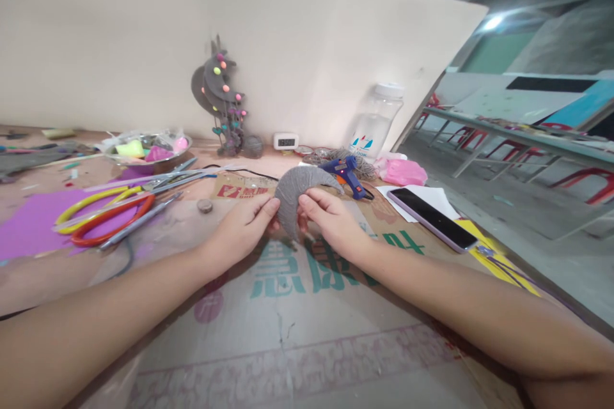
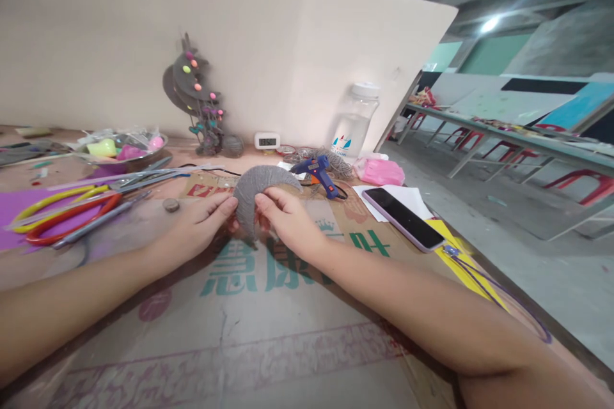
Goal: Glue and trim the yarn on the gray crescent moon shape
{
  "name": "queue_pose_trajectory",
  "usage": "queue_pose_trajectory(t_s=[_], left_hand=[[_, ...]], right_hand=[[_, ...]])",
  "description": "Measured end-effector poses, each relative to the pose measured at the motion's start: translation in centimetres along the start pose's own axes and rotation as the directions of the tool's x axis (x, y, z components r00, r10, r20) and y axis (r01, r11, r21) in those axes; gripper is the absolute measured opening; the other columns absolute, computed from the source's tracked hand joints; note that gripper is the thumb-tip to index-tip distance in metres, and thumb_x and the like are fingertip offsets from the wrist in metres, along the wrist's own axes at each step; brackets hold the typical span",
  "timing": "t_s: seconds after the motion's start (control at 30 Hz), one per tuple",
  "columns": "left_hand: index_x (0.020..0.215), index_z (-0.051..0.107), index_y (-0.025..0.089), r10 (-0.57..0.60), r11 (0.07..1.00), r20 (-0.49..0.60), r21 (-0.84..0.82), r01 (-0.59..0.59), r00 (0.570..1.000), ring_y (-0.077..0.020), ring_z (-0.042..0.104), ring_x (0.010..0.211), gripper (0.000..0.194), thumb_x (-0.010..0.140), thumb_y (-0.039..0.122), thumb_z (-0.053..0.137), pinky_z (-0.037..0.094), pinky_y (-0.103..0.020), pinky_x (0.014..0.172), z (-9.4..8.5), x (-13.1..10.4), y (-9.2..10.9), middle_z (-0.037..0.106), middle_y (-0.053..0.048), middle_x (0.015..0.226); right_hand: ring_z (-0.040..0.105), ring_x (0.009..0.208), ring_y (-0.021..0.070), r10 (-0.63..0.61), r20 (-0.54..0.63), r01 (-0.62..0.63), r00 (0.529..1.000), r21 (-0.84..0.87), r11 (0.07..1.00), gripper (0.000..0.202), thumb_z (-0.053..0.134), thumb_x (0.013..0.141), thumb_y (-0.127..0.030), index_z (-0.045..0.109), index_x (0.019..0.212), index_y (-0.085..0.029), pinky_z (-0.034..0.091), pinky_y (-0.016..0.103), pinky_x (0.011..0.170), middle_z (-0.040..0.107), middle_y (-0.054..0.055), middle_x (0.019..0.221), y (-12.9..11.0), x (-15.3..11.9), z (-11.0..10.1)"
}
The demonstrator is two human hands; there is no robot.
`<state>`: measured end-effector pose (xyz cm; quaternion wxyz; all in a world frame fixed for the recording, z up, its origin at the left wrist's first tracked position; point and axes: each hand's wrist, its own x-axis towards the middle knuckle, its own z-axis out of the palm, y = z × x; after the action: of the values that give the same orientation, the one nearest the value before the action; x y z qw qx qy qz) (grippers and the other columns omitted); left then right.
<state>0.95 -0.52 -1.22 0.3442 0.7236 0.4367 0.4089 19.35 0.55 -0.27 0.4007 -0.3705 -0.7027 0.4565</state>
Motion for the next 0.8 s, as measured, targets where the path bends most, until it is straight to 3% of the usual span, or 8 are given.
queue_pose_trajectory(t_s=[0.1, 0.23, 0.37, 0.6, 0.7, 0.8], left_hand=[[0.070, 0.056, 0.020, 0.004, 1.000, 0.010, 0.006, -0.004, 1.000, -0.0161, 0.054, 0.063, 0.030, 0.091, 0.038, 0.045, 0.040, -0.026, 0.060, 0.0, -0.1, 0.4, 0.058, 0.001, 0.065], [0.080, 0.059, 0.018, -0.045, 0.993, 0.041, -0.103, 0.049, 0.998, -0.0157, 0.057, 0.067, 0.020, 0.085, 0.037, 0.055, 0.042, -0.026, 0.062, -0.1, 0.0, 0.9, 0.062, 0.001, 0.072], [0.070, 0.053, 0.019, -0.060, 0.990, -0.005, -0.130, 0.059, 0.998, -0.0138, 0.051, 0.060, 0.025, 0.086, 0.037, 0.053, 0.040, -0.025, 0.058, -0.2, 0.2, 1.0, 0.053, 0.003, 0.063], [0.070, 0.053, 0.018, -0.010, 0.991, 0.064, -0.134, 0.018, 0.998, -0.0142, 0.051, 0.062, 0.028, 0.089, 0.039, 0.048, 0.039, -0.025, 0.060, -0.1, 0.1, 0.3, 0.053, 0.002, 0.064], [0.070, 0.054, 0.018, -0.009, 0.998, 0.079, -0.067, 0.014, 0.997, -0.0154, 0.053, 0.065, 0.030, 0.089, 0.040, 0.048, 0.040, -0.026, 0.062, -0.1, 0.1, 0.2, 0.056, 0.001, 0.065], [0.068, 0.053, 0.018, -0.031, 0.998, 0.009, -0.052, 0.032, 0.999, -0.0147, 0.051, 0.062, 0.031, 0.089, 0.041, 0.049, 0.039, -0.026, 0.060, -0.2, 0.3, 0.0, 0.053, 0.002, 0.062]], right_hand=[[0.048, 0.052, 0.0095, 0.042, -0.017, -0.043, 0.999, -0.051, 0.998, 0.027, 0.051, 0.090, -0.039, 0.046, 0.070, -0.021, 0.038, 0.023, 0.053, 0.050, -0.005, 0.056, -0.3, 0.0, 0.2], [0.046, 0.048, 0.0092, 0.075, 0.006, -0.074, 0.997, -0.109, 0.991, 0.028, 0.052, 0.088, -0.040, 0.045, 0.069, -0.021, 0.037, 0.022, 0.049, 0.049, -0.006, 0.052, -0.4, -0.1, 0.5], [0.048, 0.051, 0.0094, 0.036, 0.027, -0.032, 0.999, -0.142, 0.989, 0.034, 0.049, 0.090, -0.044, 0.045, 0.066, -0.020, 0.040, 0.022, 0.052, 0.050, -0.005, 0.054, 0.0, -0.1, 0.4], [0.048, 0.050, 0.0098, 0.032, -0.085, -0.036, 0.996, -0.043, 0.998, 0.038, 0.053, 0.086, -0.052, 0.049, 0.064, -0.020, 0.040, 0.023, 0.050, 0.052, -0.003, 0.055, 0.4, 0.3, 0.1], [0.047, 0.048, 0.0091, 0.064, -0.058, -0.066, 0.996, -0.032, 0.997, 0.040, 0.059, 0.081, -0.054, 0.050, 0.063, -0.019, 0.040, 0.023, 0.050, 0.053, -0.002, 0.053, 0.4, 0.5, 0.0], [0.046, 0.046, 0.0082, 0.084, 0.002, -0.084, 0.996, 0.060, 0.995, 0.035, 0.065, 0.076, -0.051, 0.051, 0.074, -0.020, 0.036, 0.022, 0.047, 0.051, -0.006, 0.053, 0.5, 0.5, 0.1]])
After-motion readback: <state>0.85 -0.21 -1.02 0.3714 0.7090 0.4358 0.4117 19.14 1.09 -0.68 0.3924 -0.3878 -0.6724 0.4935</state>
